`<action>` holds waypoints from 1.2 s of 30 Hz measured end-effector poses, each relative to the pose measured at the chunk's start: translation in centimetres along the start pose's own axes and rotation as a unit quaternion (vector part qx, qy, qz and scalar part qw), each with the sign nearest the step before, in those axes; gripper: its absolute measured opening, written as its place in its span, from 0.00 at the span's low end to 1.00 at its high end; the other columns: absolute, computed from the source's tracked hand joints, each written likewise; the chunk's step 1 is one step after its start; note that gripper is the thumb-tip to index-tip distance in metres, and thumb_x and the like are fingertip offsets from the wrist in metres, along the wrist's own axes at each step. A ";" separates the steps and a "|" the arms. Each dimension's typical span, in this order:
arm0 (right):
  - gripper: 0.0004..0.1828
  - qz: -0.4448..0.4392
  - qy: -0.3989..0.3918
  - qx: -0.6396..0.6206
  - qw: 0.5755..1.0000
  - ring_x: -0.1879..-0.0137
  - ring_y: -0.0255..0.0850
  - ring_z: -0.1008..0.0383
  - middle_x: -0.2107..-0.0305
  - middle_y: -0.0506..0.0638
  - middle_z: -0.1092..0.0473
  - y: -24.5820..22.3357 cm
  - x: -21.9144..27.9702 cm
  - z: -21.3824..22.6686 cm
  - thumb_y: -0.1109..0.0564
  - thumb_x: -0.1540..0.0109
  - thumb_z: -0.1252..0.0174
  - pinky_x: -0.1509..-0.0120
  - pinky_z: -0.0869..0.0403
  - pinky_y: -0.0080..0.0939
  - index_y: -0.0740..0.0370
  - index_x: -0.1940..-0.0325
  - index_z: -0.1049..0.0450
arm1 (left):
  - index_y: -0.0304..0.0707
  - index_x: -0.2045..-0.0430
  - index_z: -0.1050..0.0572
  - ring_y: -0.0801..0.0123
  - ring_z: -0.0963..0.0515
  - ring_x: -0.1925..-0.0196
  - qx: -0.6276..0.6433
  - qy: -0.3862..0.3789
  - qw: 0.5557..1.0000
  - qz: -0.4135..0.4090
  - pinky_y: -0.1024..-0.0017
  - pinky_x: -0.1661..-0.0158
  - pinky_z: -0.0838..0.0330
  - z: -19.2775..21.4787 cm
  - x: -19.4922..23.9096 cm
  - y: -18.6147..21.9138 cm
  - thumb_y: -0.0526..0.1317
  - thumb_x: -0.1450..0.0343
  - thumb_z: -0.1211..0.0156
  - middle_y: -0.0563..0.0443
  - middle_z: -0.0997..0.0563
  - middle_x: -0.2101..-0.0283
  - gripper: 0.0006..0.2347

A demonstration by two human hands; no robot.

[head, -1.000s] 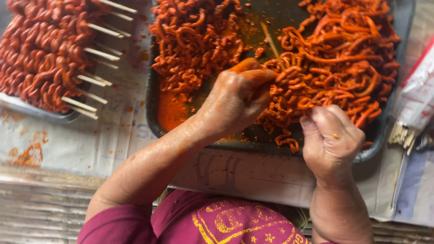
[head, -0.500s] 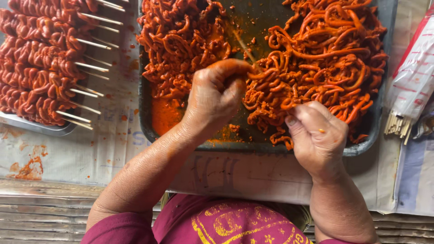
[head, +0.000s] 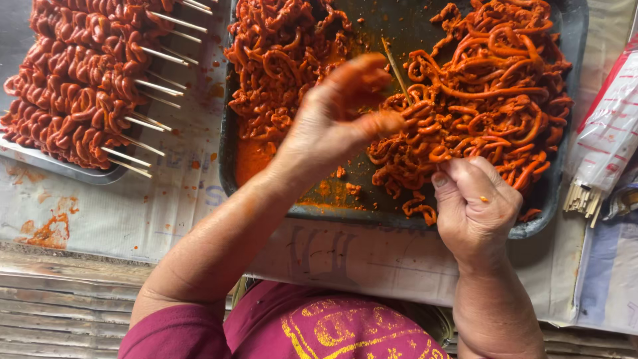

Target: The person takes portions of red marinated meat from a tray and wraps them around wooden skewers. They place the finished skewers into a metal tray. The person repeats this process throughout the video.

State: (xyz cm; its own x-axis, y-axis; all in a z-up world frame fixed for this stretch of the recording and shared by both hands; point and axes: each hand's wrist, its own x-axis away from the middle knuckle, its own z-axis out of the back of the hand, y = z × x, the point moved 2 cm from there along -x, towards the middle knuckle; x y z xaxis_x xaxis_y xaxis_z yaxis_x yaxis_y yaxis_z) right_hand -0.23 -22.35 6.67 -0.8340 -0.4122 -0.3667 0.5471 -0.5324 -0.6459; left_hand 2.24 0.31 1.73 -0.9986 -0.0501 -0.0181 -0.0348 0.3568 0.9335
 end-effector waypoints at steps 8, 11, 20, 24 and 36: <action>0.06 0.024 -0.005 0.027 0.999 0.67 0.43 0.28 0.70 0.54 0.30 -1.0 0.1 -0.3 0.68 0.29 0.36 0.61 0.30 0.36 0.67 0.48 0.25 | 0.26 0.43 0.26 0.63 0.17 0.48 0.266 -0.071 0.947 0.163 0.63 0.46 0.20 -3.2 2.3 -3.7 0.26 0.30 0.33 0.42 0.18 0.48 0.19; 0.06 0.030 -0.003 0.041 0.999 0.66 0.44 0.27 0.69 0.54 0.29 -1.4 -0.2 0.0 0.68 0.29 0.37 0.60 0.29 0.37 0.66 0.48 0.25 | 0.28 0.45 0.26 0.67 0.17 0.49 0.275 -0.098 0.944 0.154 0.66 0.46 0.20 -3.4 2.2 -3.4 0.26 0.31 0.32 0.45 0.17 0.49 0.19; 0.07 0.026 -0.039 0.060 0.997 0.67 0.48 0.27 0.69 0.55 0.32 -1.7 -0.3 0.5 0.72 0.35 0.40 0.62 0.29 0.40 0.66 0.55 0.26 | 0.26 0.53 0.22 0.70 0.17 0.60 0.210 -0.058 0.963 0.161 0.70 0.58 0.20 -4.1 2.8 -2.0 0.30 0.29 0.32 0.47 0.15 0.59 0.11; 0.08 0.024 -0.047 0.050 0.997 0.69 0.49 0.29 0.70 0.55 0.33 -1.7 -0.4 0.4 0.73 0.36 0.40 0.64 0.30 0.42 0.67 0.56 0.27 | 0.26 0.51 0.24 0.69 0.16 0.56 0.232 -0.035 0.959 0.159 0.68 0.54 0.18 -4.3 3.0 -1.8 0.29 0.30 0.33 0.47 0.16 0.55 0.14; 0.10 0.027 -0.042 0.049 0.998 0.68 0.49 0.28 0.72 0.54 0.34 -1.7 -1.1 0.9 0.73 0.39 0.37 0.63 0.30 0.45 0.67 0.55 0.26 | 0.23 0.58 0.21 0.71 0.17 0.57 0.091 -0.004 0.980 0.176 0.72 0.52 0.21 -1.8 1.6 -1.6 0.29 0.32 0.30 0.46 0.15 0.58 0.11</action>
State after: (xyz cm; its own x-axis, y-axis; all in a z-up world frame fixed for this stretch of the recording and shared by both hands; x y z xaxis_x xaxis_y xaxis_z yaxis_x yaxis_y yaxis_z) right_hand -0.23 -21.63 8.76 -0.7966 -0.5006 -0.3388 0.5987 -0.5765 -0.5560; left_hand 0.79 -1.99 0.81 -0.9504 0.1126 0.2900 0.3057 0.5112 0.8033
